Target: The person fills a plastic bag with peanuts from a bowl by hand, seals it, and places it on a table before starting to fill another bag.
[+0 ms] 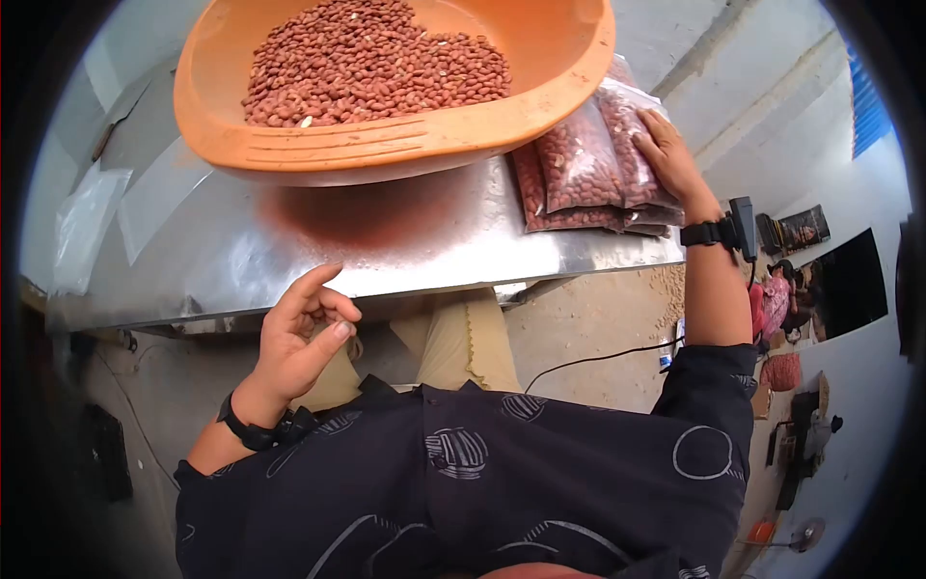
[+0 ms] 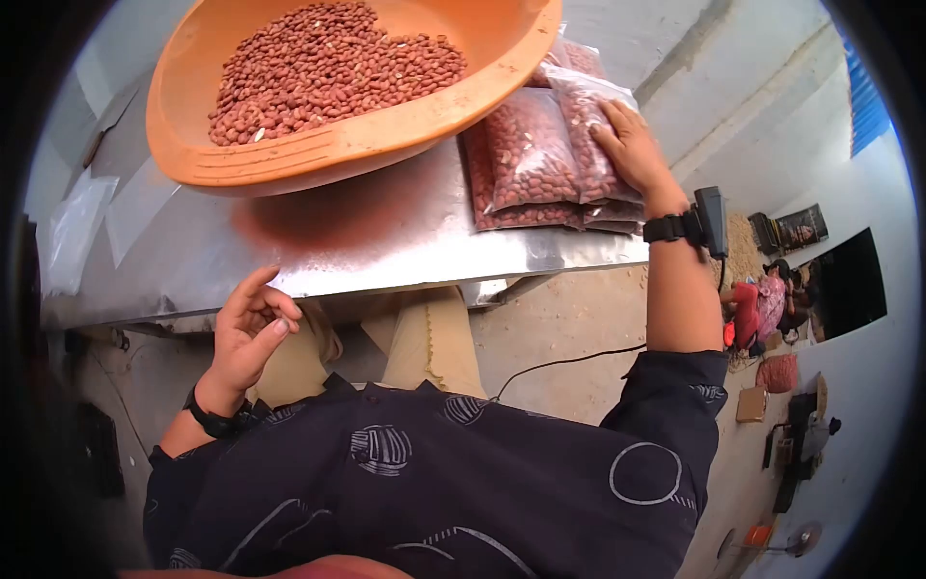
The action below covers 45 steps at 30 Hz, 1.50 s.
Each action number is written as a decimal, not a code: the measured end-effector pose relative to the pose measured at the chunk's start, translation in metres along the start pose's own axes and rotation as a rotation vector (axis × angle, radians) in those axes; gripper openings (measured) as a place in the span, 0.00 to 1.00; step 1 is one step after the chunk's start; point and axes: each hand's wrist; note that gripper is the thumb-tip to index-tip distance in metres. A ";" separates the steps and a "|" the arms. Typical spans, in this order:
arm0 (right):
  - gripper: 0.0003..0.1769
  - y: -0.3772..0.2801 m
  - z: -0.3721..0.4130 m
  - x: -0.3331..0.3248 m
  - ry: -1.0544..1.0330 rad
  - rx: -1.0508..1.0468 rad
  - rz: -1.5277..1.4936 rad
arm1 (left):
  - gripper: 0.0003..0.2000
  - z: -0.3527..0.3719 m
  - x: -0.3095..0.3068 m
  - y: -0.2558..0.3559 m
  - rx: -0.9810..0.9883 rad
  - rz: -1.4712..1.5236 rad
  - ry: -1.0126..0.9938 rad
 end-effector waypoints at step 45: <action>0.11 -0.254 0.125 0.065 0.065 -0.015 -1.045 | 0.02 -0.048 -0.299 0.095 -0.056 -1.820 0.112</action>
Point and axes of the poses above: each hand's wrist, its own z-axis away from the middle knuckle, its own x-axis out of the palm, y = z × x, and after that the axes turned 7 degrees about y, right-handed
